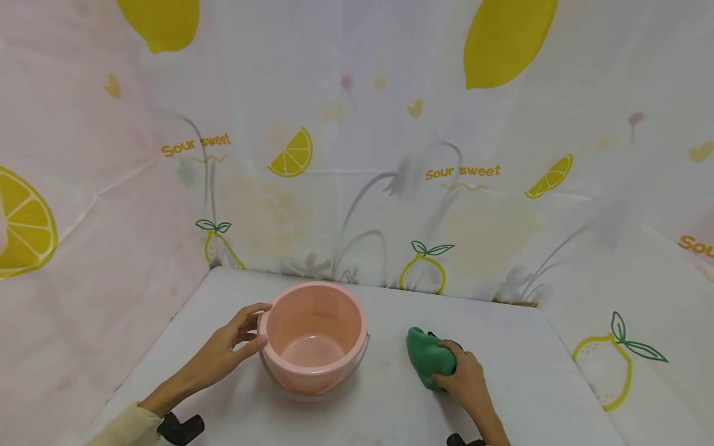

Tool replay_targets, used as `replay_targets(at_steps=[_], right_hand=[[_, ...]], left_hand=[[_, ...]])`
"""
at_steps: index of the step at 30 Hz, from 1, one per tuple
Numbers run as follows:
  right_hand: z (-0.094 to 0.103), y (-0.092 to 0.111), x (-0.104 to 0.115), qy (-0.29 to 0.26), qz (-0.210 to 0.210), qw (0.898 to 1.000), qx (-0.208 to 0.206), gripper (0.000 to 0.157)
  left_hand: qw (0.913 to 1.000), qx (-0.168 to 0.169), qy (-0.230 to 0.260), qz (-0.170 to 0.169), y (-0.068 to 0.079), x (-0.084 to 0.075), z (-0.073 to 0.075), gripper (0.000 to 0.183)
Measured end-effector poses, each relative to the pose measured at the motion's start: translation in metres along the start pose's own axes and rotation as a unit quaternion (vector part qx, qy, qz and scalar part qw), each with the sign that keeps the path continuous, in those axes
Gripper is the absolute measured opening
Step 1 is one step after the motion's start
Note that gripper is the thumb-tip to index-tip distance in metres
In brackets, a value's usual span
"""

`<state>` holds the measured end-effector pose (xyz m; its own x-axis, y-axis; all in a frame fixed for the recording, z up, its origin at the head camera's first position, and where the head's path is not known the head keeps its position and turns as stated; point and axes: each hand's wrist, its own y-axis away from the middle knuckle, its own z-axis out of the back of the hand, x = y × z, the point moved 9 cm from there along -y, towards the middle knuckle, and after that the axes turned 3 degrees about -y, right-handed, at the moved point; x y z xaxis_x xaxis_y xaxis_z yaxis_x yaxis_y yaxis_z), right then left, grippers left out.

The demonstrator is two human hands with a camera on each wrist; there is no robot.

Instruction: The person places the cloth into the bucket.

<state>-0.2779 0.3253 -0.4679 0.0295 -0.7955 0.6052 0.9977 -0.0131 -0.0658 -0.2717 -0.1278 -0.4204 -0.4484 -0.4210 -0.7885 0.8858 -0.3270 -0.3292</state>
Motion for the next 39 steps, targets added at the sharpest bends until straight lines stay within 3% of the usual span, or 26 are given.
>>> replay_targets(at_steps=[8,21,39], right_hand=[[0.013,0.004,0.007,-0.047,-0.019,0.999,-0.007,0.07],[0.04,0.003,0.051,-0.082,-0.004,0.996,-0.021,0.071],[0.047,0.011,0.132,-0.131,0.072,0.988,-0.031,0.064]], left_hand=[[0.9999,0.004,0.013,-0.002,0.0,-0.001,0.0,0.056],[0.9997,0.003,0.018,0.019,0.0,0.0,-0.001,0.056],[0.9997,0.0,0.02,0.013,0.0,-0.002,-0.001,0.054]])
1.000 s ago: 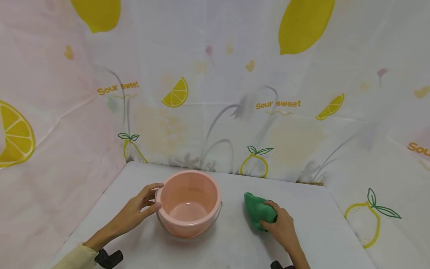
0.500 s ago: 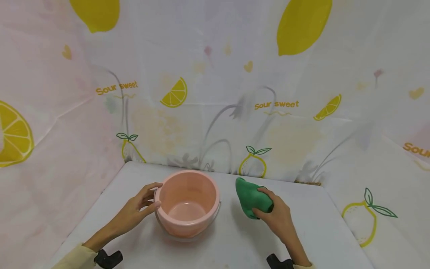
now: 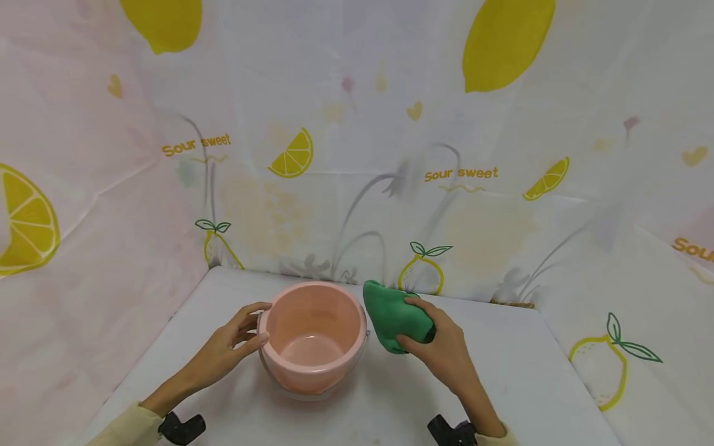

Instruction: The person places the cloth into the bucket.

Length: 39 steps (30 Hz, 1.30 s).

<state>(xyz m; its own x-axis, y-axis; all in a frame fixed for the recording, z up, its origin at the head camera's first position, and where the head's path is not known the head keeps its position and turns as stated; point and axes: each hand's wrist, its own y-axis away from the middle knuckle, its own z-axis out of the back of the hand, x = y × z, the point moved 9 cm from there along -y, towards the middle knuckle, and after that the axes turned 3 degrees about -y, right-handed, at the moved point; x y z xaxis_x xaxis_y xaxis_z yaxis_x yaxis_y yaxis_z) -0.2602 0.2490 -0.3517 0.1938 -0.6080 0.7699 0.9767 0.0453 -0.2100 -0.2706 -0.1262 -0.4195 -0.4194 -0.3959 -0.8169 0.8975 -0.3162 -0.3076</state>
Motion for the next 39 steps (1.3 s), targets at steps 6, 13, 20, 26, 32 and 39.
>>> replay_targets(at_steps=[6,13,20,26,32,39], right_hand=[[-0.014,-0.002,0.025,-0.036,0.056,0.998,0.017,0.064],[-0.033,-0.006,0.057,-0.07,0.126,0.988,0.05,0.068],[-0.057,-0.009,0.08,-0.084,0.164,0.979,0.087,0.07],[-0.074,-0.014,0.087,-0.043,0.183,0.978,0.093,0.074],[-0.091,-0.014,0.09,-0.019,0.195,0.975,0.102,0.073],[-0.109,-0.01,0.099,0.007,0.222,0.967,0.121,0.065]], left_hand=[[1.0,0.0,-0.002,0.003,-0.001,0.0,0.0,0.055],[1.0,0.002,0.002,0.008,-0.001,0.001,0.0,0.055],[0.9998,0.004,0.004,0.017,0.0,0.002,0.0,0.055],[0.9998,0.005,0.003,0.02,-0.001,0.002,-0.001,0.054],[0.9999,0.006,0.005,0.014,-0.002,0.0,0.0,0.053],[0.9999,0.003,-0.004,0.015,-0.001,0.002,0.0,0.054]])
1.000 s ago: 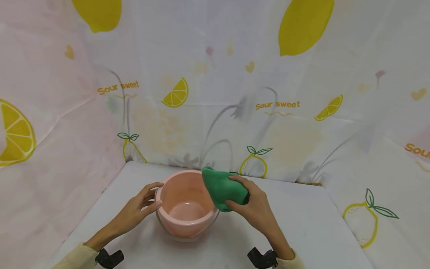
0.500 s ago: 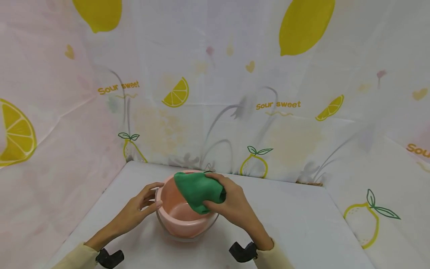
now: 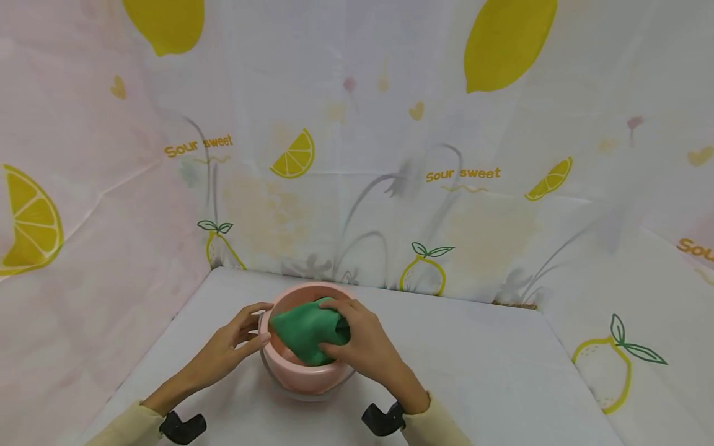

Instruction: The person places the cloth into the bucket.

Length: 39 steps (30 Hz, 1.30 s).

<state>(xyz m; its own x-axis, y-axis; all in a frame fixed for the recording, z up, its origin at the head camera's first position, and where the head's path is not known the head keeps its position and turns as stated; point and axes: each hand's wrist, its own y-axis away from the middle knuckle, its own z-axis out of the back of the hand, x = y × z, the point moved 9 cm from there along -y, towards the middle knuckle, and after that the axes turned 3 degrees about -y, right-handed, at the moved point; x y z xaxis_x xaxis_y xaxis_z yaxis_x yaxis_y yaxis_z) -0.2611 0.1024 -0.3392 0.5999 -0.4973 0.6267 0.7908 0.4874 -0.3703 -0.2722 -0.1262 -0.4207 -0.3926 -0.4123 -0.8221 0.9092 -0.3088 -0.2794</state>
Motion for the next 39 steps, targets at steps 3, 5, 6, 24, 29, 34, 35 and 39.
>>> replay_targets(at_steps=[3,5,6,24,29,34,35,39], right_hand=[[-0.006,-0.002,0.002,0.008,0.005,1.0,0.013,0.062],[-0.008,-0.002,0.002,0.014,0.008,1.0,0.02,0.061],[-0.008,-0.002,0.003,0.017,0.011,1.0,0.023,0.06],[0.028,0.014,-0.006,0.035,0.069,0.995,-0.06,0.032],[0.058,0.028,-0.023,0.081,0.044,0.99,-0.109,0.039],[0.076,0.046,-0.047,0.111,-0.015,0.987,-0.115,0.046],[0.078,0.049,-0.051,0.115,-0.025,0.986,-0.115,0.047],[0.086,0.064,-0.066,0.135,-0.057,0.983,-0.113,0.053]], left_hand=[[1.0,0.0,-0.004,-0.003,0.0,0.0,0.0,0.054],[1.0,0.0,-0.006,-0.005,0.0,0.0,0.0,0.054],[1.0,0.001,-0.007,-0.006,0.0,0.0,0.0,0.054],[0.9858,-0.038,-0.159,-0.039,0.006,0.002,0.045,0.052],[0.9601,-0.049,-0.268,-0.062,0.013,0.0,0.067,0.056],[0.9233,-0.078,-0.358,-0.115,0.02,-0.007,0.08,0.061],[0.9162,-0.086,-0.371,-0.125,0.021,-0.009,0.081,0.063],[0.8955,-0.11,-0.403,-0.154,0.027,-0.012,0.086,0.07]])
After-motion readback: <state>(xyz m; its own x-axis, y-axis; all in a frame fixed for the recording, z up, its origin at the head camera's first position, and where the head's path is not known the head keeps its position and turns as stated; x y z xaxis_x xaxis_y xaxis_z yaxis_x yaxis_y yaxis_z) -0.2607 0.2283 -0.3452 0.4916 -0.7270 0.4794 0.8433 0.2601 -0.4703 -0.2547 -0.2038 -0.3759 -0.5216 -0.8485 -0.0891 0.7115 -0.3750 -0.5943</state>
